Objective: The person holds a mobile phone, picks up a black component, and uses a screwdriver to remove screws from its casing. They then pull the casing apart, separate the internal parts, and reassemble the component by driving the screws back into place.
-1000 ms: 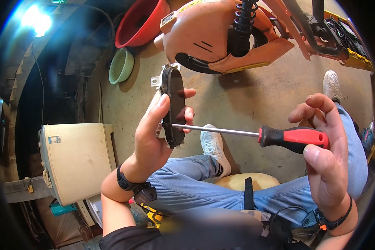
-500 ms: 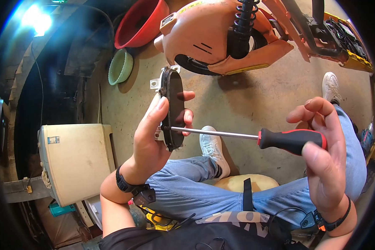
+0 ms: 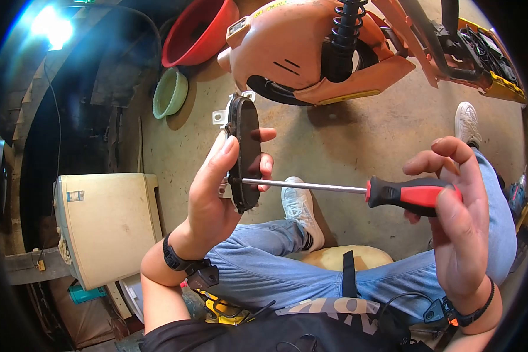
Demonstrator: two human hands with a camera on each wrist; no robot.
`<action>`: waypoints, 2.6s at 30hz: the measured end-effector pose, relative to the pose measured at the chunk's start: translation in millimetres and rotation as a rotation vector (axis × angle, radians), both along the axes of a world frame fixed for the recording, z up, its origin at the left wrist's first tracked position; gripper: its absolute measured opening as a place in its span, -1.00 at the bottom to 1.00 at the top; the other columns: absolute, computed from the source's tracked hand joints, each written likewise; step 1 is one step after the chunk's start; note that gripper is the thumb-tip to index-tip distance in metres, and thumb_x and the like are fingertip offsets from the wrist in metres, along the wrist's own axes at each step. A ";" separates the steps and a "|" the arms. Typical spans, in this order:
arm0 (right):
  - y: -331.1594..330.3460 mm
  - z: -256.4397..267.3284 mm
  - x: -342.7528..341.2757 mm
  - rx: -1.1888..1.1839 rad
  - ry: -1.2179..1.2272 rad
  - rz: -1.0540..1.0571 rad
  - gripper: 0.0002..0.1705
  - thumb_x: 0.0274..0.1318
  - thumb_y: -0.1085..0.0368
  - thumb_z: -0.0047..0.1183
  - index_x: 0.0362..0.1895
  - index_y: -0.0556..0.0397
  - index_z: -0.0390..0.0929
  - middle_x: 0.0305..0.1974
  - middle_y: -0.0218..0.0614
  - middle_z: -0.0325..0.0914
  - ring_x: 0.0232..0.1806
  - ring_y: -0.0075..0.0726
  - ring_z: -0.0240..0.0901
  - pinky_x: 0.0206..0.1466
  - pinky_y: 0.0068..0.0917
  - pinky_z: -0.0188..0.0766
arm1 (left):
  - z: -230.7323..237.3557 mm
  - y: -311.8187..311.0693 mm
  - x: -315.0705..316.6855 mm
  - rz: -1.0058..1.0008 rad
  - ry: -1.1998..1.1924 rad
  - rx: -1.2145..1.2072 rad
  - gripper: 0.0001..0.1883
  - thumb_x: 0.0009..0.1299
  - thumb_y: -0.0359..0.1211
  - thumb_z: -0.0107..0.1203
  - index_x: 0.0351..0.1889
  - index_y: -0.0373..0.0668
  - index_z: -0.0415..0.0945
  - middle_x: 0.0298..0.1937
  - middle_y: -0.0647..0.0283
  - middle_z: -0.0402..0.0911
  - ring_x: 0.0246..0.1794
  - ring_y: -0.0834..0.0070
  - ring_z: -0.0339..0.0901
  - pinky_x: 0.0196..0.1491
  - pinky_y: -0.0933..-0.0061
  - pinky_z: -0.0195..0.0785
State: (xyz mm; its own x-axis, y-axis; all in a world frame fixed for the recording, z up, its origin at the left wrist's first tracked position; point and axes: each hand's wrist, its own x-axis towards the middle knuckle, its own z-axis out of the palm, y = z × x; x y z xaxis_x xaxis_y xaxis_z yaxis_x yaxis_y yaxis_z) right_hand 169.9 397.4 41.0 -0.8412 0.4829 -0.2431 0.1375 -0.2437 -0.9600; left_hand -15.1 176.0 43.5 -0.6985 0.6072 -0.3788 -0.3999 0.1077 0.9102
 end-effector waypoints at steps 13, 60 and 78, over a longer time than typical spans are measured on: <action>-0.3 -3.1 1.9 0.005 0.005 -0.049 -0.05 -0.11 -0.11 0.11 0.34 0.08 0.15 -0.10 -0.28 0.28 -0.09 -0.51 0.30 0.05 -0.66 0.29 | -1.2 -4.3 -4.3 -0.033 -0.085 0.030 -0.43 0.60 -0.04 -0.16 0.29 -0.37 0.28 -0.23 0.17 0.55 -0.25 0.60 0.49 -0.16 0.59 0.40; -88.7 8.7 -50.7 0.930 0.579 0.276 -0.69 0.02 0.69 0.21 -0.26 0.11 0.40 -0.16 -0.18 0.58 -0.17 -0.38 0.54 -0.08 -0.49 0.51 | -1.8 -20.1 31.3 -0.134 0.074 0.330 -0.21 0.53 0.06 0.05 0.45 -0.34 0.06 0.24 0.13 0.35 0.25 0.48 0.32 0.21 0.45 0.29; -100.0 13.7 -60.3 0.950 0.492 0.322 -0.76 0.03 0.67 0.17 -0.30 0.14 0.42 -0.20 -0.26 0.56 -0.19 -0.44 0.51 -0.05 -0.49 0.49 | -5.6 -24.1 29.2 -0.072 0.035 0.163 -0.22 0.48 0.09 0.09 0.39 -0.33 0.15 0.06 0.06 0.44 -0.14 0.48 0.46 -0.25 0.43 0.42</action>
State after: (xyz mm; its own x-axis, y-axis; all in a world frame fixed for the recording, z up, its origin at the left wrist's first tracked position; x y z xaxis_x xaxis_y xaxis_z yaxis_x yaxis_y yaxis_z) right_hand 109.5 297.3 54.7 -0.8635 0.0374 0.5029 -0.3845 0.5965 -0.7045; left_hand 14.1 151.9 37.8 -0.6618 0.7075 -0.2479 -0.3644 -0.0147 0.9311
